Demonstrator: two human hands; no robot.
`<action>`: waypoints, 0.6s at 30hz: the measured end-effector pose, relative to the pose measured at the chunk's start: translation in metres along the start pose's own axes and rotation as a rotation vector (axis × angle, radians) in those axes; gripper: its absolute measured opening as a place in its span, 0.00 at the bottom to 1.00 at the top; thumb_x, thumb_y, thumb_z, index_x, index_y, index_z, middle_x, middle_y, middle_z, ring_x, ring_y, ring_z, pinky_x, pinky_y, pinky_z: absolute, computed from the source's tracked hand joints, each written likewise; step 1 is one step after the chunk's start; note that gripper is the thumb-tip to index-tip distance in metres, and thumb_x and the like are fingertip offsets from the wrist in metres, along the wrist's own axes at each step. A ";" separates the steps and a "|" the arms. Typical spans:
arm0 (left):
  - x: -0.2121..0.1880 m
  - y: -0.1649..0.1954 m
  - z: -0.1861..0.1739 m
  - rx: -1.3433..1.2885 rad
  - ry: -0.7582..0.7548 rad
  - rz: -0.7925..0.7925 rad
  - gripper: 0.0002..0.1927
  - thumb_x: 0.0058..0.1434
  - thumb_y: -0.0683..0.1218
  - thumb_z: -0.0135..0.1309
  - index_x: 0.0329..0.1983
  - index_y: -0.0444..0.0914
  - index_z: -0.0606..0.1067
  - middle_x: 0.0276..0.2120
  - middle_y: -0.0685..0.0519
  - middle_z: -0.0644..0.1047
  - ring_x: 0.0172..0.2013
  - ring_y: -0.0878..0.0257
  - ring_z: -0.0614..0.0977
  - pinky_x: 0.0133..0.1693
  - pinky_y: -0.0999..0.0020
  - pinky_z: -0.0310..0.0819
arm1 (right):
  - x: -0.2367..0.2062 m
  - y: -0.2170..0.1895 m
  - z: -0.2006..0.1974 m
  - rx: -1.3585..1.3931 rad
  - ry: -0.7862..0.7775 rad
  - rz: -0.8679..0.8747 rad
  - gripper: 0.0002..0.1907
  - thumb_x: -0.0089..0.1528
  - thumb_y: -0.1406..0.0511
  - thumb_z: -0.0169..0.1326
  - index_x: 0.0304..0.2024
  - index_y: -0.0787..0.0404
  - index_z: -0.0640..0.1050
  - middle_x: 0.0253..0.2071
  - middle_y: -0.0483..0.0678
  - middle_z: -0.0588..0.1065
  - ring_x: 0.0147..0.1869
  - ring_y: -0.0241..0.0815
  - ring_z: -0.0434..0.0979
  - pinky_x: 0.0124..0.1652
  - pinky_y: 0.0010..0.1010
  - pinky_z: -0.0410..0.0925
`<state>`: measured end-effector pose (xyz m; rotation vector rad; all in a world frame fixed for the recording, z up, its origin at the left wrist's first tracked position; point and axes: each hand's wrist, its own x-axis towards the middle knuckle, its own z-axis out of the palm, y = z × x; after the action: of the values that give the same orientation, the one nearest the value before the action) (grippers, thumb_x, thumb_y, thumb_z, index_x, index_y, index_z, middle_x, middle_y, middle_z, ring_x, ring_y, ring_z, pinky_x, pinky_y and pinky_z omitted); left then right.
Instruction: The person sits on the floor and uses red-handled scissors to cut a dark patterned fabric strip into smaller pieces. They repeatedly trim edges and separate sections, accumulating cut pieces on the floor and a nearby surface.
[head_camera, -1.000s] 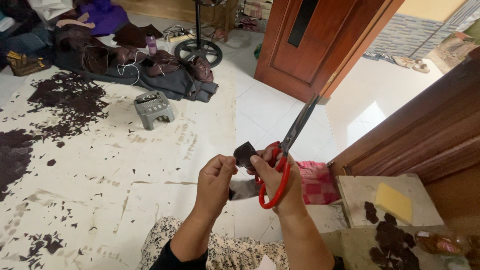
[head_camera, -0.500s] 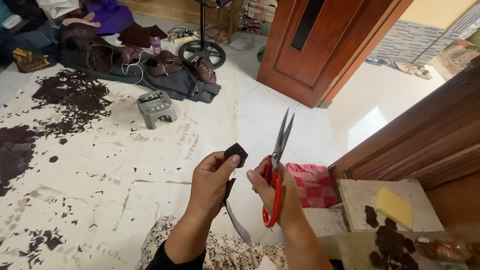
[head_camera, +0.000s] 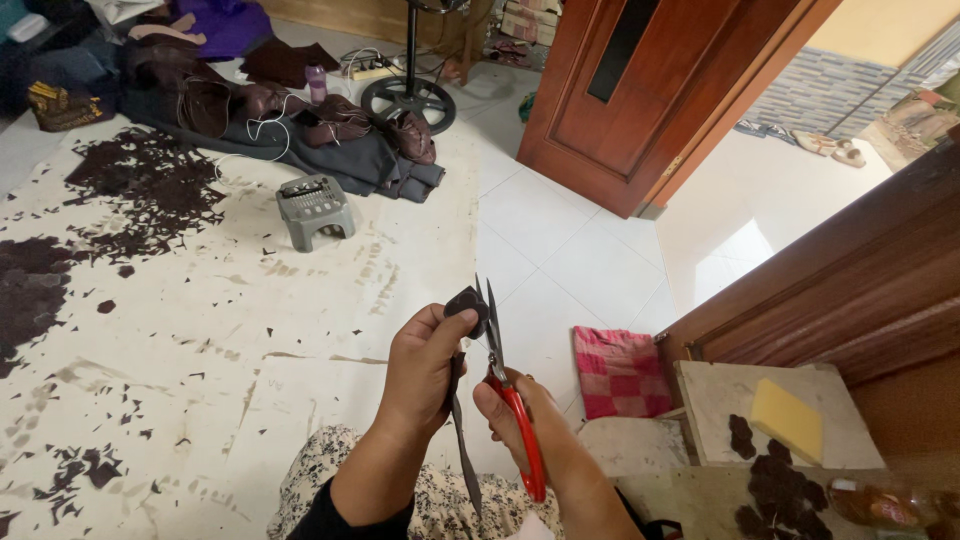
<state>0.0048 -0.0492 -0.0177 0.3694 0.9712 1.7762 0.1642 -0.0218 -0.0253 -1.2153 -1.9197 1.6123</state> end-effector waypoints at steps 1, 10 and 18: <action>0.000 -0.001 0.000 -0.001 0.009 0.001 0.11 0.61 0.45 0.60 0.27 0.41 0.70 0.17 0.60 0.68 0.15 0.73 0.65 0.19 0.78 0.59 | 0.000 0.002 0.001 0.019 0.008 -0.003 0.33 0.59 0.40 0.52 0.43 0.63 0.77 0.26 0.46 0.72 0.29 0.35 0.73 0.32 0.28 0.72; -0.003 -0.003 0.005 -0.040 0.041 0.006 0.13 0.61 0.44 0.60 0.26 0.40 0.68 0.17 0.60 0.66 0.16 0.73 0.64 0.20 0.77 0.59 | -0.002 0.005 0.007 0.156 0.005 -0.008 0.32 0.62 0.39 0.45 0.31 0.61 0.73 0.19 0.42 0.68 0.21 0.33 0.68 0.22 0.26 0.63; -0.005 -0.008 0.008 -0.090 0.043 0.028 0.12 0.62 0.44 0.59 0.27 0.41 0.68 0.16 0.61 0.66 0.15 0.73 0.63 0.19 0.76 0.57 | 0.000 0.011 0.015 0.286 0.022 -0.071 0.28 0.65 0.43 0.46 0.30 0.61 0.71 0.19 0.40 0.64 0.19 0.31 0.62 0.20 0.25 0.58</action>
<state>0.0167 -0.0492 -0.0178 0.2899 0.9166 1.8527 0.1579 -0.0314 -0.0399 -1.0313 -1.6301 1.7549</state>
